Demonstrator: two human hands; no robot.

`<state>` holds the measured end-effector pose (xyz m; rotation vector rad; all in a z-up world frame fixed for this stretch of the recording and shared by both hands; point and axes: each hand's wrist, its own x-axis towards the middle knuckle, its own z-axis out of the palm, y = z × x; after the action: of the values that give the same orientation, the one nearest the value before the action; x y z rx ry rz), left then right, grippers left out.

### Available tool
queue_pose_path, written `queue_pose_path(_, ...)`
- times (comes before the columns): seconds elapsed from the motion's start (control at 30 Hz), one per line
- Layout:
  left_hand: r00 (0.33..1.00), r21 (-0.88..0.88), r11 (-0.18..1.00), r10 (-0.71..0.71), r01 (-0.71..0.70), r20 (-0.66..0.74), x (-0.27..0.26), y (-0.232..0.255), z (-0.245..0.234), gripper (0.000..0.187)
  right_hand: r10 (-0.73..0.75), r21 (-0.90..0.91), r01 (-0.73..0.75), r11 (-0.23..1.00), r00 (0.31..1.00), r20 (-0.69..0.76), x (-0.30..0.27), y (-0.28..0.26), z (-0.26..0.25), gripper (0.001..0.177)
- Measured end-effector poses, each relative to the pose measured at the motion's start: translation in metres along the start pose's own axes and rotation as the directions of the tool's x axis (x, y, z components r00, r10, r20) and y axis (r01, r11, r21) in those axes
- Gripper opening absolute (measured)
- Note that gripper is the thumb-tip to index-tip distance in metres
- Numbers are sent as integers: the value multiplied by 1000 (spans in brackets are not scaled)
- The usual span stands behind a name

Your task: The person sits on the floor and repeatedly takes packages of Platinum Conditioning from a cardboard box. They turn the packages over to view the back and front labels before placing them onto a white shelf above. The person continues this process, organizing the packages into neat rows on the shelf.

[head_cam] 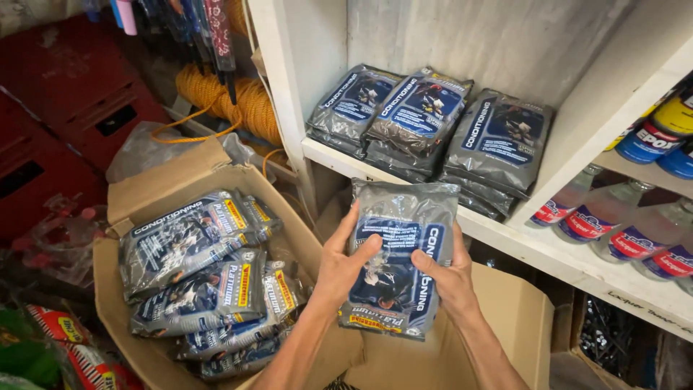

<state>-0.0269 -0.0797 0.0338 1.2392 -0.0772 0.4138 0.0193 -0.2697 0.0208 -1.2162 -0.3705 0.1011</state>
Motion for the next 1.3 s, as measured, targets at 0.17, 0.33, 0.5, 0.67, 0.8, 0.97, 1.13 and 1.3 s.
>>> queue_pose_path(0.17,999,-14,999,-48,48,-6,1,15,11,80,-3,15,3,1000,1000,-21,-4,-10,3,88)
queue_pose_path(0.33,999,6,999,-44,44,18,3,-14,-3,74,-14,-68,13,998,1000,-22,-5,4,-12,77)
queue_pose_path(0.5,996,54,998,-27,23,80,3,-13,-3,73,16,33,-13,999,996,-85,-8,12,-15,75)
queue_pose_path(0.67,954,-42,996,-62,78,294,1,10,-10,92,86,256,-41,966,982,-167,1,-1,-13,86)
queue_pose_path(0.8,910,97,995,-72,35,408,-10,5,-4,120,69,303,-13,953,982,-174,6,-15,-11,79)
queue_pose_path(0.97,910,140,986,-134,85,392,-17,11,14,134,110,325,-54,944,982,-155,4,-9,-15,61)
queue_pose_path(1.13,932,88,988,-148,126,331,-20,-2,14,128,118,311,-76,947,986,-116,1,-22,-20,69)
queue_pose_path(1.3,898,51,986,-165,158,408,-18,7,11,127,-16,-44,19,999,998,65,-8,-4,-39,93)
